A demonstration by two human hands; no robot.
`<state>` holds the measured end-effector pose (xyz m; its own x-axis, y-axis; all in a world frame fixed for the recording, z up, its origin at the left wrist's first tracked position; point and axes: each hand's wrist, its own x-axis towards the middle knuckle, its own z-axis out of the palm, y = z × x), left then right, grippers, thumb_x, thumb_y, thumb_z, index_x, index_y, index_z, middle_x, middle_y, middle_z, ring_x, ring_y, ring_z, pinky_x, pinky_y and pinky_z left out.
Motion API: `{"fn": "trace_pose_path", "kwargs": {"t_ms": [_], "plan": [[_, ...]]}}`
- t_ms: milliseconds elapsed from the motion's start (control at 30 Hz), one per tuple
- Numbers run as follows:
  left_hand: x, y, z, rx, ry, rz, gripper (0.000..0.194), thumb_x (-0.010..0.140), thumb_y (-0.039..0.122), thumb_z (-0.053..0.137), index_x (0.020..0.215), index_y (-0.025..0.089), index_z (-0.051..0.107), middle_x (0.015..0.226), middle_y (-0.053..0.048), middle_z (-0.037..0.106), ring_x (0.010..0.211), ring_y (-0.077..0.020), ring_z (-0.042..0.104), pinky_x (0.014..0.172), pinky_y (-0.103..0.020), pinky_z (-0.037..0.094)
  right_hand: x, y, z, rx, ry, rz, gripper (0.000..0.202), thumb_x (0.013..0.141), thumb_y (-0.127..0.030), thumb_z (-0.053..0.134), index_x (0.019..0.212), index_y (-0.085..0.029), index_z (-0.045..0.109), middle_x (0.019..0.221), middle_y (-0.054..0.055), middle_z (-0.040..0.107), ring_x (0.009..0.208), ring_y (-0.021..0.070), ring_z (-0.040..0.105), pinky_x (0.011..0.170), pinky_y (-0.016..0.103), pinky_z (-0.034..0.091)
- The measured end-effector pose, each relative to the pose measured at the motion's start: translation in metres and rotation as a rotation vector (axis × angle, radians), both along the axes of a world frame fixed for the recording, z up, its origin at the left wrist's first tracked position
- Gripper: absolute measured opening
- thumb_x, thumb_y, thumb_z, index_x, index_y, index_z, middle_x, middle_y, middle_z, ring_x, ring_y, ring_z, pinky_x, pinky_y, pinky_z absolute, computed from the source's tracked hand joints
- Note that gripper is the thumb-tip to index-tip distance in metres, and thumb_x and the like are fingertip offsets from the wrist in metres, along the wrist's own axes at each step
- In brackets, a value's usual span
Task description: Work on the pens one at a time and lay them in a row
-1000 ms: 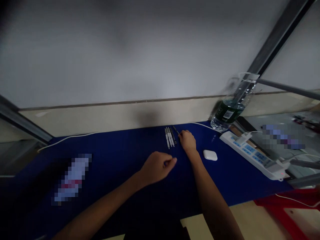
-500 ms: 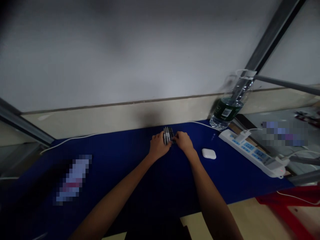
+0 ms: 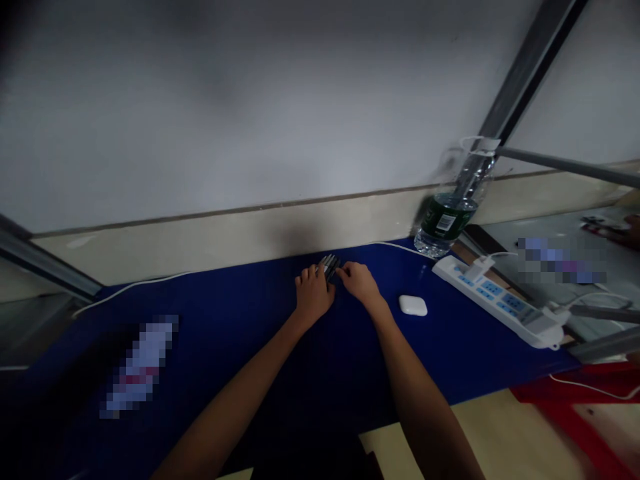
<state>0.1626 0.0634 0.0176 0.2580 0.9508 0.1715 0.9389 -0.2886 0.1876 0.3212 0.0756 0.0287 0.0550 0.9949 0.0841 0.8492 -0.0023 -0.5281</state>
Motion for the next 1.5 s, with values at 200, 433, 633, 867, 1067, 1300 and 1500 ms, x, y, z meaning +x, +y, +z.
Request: {"fn": "trace_pose_path", "kwargs": {"t_ms": [200, 433, 633, 867, 1067, 1300, 1500], "plan": [[-0.028, 0.009, -0.011, 0.015, 0.126, -0.132, 0.063, 0.111, 0.025, 0.051, 0.172, 0.01, 0.045, 0.17, -0.026, 0.052, 0.15, -0.0417, 0.053, 0.123, -0.06, 0.045, 0.0, 0.001, -0.008, 0.035, -0.065, -0.074, 0.029, 0.115, -0.029, 0.056, 0.118, -0.016, 0.082, 0.113, 0.015, 0.085, 0.103, 0.0278, 0.079, 0.088, 0.033, 0.056], [-0.072, 0.016, -0.01, -0.009, 0.187, -0.307, 0.066, 0.109, 0.021, 0.051, 0.174, 0.02, 0.043, 0.175, -0.02, 0.048, 0.155, -0.0377, 0.049, 0.124, -0.057, 0.043, -0.008, -0.003, -0.013, 0.067, -0.16, 0.035, 0.044, 0.113, -0.036, 0.06, 0.152, -0.017, 0.07, 0.157, 0.021, 0.068, 0.147, 0.0371, 0.061, 0.118, 0.05, 0.051], [-0.114, 0.008, -0.009, -0.029, 0.225, -0.423, 0.069, 0.108, 0.021, 0.049, 0.176, 0.022, 0.04, 0.178, -0.017, 0.047, 0.161, -0.0365, 0.046, 0.129, -0.055, 0.04, -0.029, -0.013, -0.027, 0.021, -0.199, 0.292, 0.069, 0.111, -0.045, 0.066, 0.174, -0.024, 0.049, 0.181, 0.014, 0.045, 0.172, 0.0364, 0.035, 0.138, 0.063, 0.027], [-0.157, 0.007, -0.013, -0.036, 0.19, -0.502, 0.074, 0.106, 0.022, 0.048, 0.179, 0.023, 0.034, 0.181, -0.015, 0.045, 0.167, -0.0317, 0.043, 0.134, -0.051, 0.036, -0.057, -0.022, -0.041, 0.089, -0.231, 0.443, 0.073, 0.117, -0.047, 0.05, 0.18, -0.014, 0.036, 0.183, 0.021, 0.038, 0.173, 0.0356, 0.032, 0.14, 0.06, 0.027], [-0.174, 0.004, -0.011, -0.07, 0.166, -0.458, 0.075, 0.106, 0.016, 0.044, 0.179, 0.028, 0.034, 0.184, -0.007, 0.04, 0.171, -0.0301, 0.035, 0.14, -0.059, 0.025, -0.076, -0.034, -0.039, 0.119, -0.21, 0.491, 0.072, 0.118, -0.046, 0.05, 0.181, -0.016, 0.035, 0.183, 0.019, 0.037, 0.172, 0.0363, 0.034, 0.141, 0.057, 0.028], [-0.179, -0.006, -0.017, -0.065, 0.123, -0.395, 0.073, 0.109, 0.018, 0.041, 0.18, 0.034, 0.034, 0.185, -0.005, 0.039, 0.17, -0.0334, 0.037, 0.138, -0.067, 0.029, -0.089, -0.045, -0.031, 0.084, -0.198, 0.473, 0.07, 0.118, -0.045, 0.047, 0.182, -0.018, 0.036, 0.185, 0.014, 0.036, 0.173, 0.0345, 0.032, 0.143, 0.051, 0.026], [-0.175, -0.015, -0.025, -0.015, 0.101, -0.393, 0.063, 0.119, 0.036, 0.035, 0.182, 0.028, 0.031, 0.185, -0.008, 0.038, 0.174, -0.0338, 0.029, 0.14, -0.067, 0.026, -0.095, -0.045, -0.042, 0.095, -0.218, 0.426, 0.077, 0.117, -0.053, 0.046, 0.184, -0.02, 0.027, 0.187, 0.015, 0.028, 0.175, 0.0374, 0.026, 0.14, 0.063, 0.03]]}}
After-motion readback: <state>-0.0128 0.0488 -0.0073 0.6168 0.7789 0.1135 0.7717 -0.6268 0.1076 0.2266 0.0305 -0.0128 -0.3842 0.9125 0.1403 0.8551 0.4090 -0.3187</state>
